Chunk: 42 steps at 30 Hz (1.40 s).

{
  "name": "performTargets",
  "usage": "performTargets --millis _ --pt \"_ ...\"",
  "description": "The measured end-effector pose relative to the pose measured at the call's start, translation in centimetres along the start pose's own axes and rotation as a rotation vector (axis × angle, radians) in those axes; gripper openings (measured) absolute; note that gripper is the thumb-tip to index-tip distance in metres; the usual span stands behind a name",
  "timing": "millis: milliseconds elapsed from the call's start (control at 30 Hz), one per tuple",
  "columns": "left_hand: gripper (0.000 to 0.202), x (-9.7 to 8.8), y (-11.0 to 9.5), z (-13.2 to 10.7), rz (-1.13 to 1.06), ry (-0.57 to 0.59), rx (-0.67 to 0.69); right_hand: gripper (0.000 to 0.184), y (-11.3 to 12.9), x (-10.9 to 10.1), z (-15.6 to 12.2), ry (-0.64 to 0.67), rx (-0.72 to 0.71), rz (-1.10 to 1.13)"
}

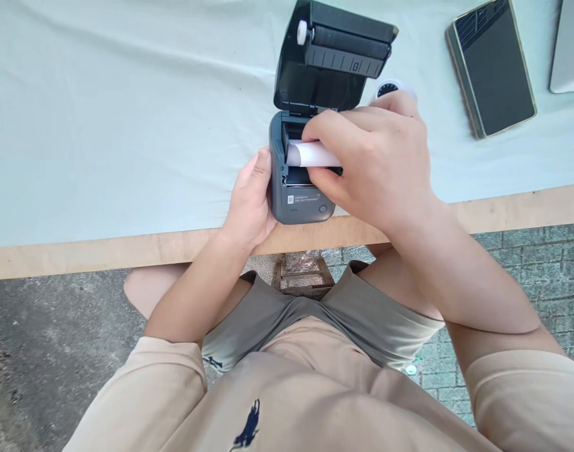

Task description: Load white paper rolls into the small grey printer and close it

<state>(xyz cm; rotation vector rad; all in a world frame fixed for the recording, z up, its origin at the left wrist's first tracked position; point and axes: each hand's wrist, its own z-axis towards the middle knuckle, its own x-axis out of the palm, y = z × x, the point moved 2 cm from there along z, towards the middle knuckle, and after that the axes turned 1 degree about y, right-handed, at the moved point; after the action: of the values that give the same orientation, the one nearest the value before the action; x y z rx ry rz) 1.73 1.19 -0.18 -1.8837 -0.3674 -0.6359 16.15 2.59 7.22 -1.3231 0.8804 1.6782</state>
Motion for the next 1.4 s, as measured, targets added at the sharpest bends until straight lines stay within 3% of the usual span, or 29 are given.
performTargets --millis 167,267,633,900,1067,1200,1400 --pt "0.041 -0.1 0.0 0.1 0.029 -0.042 0.005 0.016 -0.2 0.2 -1.3 -0.322 -0.176 0.042" --pt "0.04 0.0 0.0 0.1 -0.004 0.007 0.006 0.016 -0.3 0.5 -2.1 -0.403 -0.237 0.097" --pt "0.038 0.4 -0.3 -0.1 -0.051 0.029 0.01 0.01 0.8 2.2 -3.9 -0.503 -0.325 0.209" --pt "0.036 0.4 -0.4 -0.1 -0.027 0.024 -0.005 0.01 0.8 2.5 -3.9 -0.484 -0.315 0.204" --pt "0.036 0.4 -0.5 0.0 -0.009 0.005 -0.053 0.026 0.8 2.7 -4.0 -0.468 -0.337 0.239" --pt "0.034 0.3 -0.3 0.0 -0.049 0.035 -0.006 0.009 0.9 2.7 -4.1 -0.484 -0.317 0.248" --pt "0.034 0.0 0.0 0.1 -0.079 0.017 0.012 0.014 0.9 3.0 -4.1 -0.481 -0.317 0.284"
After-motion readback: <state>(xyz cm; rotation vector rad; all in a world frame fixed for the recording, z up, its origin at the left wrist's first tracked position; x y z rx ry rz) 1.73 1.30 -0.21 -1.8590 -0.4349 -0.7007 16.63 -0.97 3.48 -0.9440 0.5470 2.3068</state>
